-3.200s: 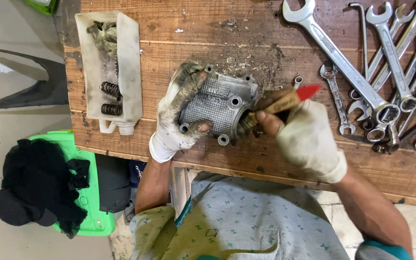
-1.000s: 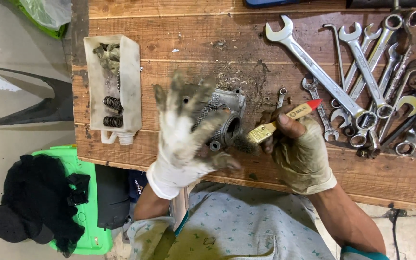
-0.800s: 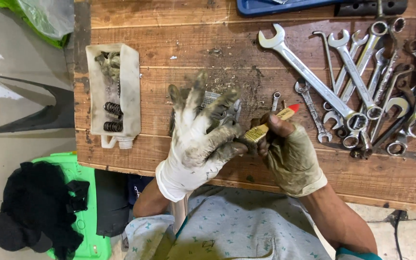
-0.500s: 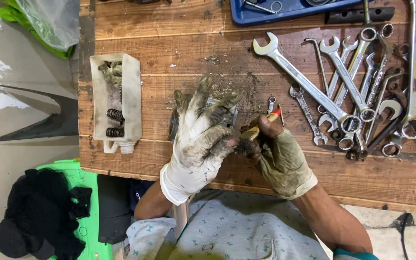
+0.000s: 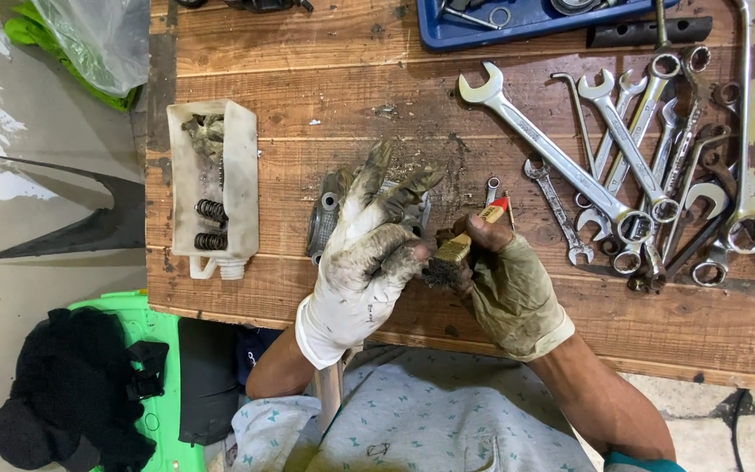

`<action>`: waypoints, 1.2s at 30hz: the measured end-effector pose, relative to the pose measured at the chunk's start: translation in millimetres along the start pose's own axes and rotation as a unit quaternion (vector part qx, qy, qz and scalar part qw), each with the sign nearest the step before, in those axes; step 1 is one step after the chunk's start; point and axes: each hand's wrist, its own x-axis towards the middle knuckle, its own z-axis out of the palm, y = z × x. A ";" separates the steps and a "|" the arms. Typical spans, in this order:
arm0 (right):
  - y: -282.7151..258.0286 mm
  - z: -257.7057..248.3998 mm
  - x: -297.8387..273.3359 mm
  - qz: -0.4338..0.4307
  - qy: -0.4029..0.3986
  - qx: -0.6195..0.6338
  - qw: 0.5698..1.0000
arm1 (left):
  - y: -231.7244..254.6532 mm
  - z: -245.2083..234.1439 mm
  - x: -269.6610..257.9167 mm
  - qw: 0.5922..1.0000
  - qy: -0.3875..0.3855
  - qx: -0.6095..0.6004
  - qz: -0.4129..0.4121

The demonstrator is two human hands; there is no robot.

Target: The person holds a metallic mechanical component on a wooden workbench and scrubs its surface with a brush. They rotate the part to clean different sides and crevices while wearing white gloves. Various tools and springs are visible on the table.

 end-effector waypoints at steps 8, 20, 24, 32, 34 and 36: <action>7.7 -1.9 -9.4 -0.127 -0.113 0.060 0.984 | 14.4 5.0 15.1 0.999 0.026 -0.026 -0.023; 7.3 -51.4 4.9 -0.703 -0.092 -0.288 0.644 | 40.1 9.6 -0.3 0.996 -0.031 -0.081 0.005; -16.1 -18.7 -24.8 -0.705 -0.122 -0.330 0.616 | 45.1 -6.4 -23.5 0.997 -0.045 -0.054 0.036; -33.0 -69.2 -5.8 -0.625 -0.218 -0.582 0.473 | -55.5 -25.0 -10.1 0.968 -0.027 0.248 -0.018; -22.1 -80.1 17.8 -0.648 -0.212 -0.636 0.362 | -73.0 -18.2 -12.3 0.958 -0.038 0.284 0.003; -18.6 -71.0 22.7 -0.661 -0.203 -0.680 0.244 | -76.2 -14.3 -12.1 0.946 -0.048 0.319 0.025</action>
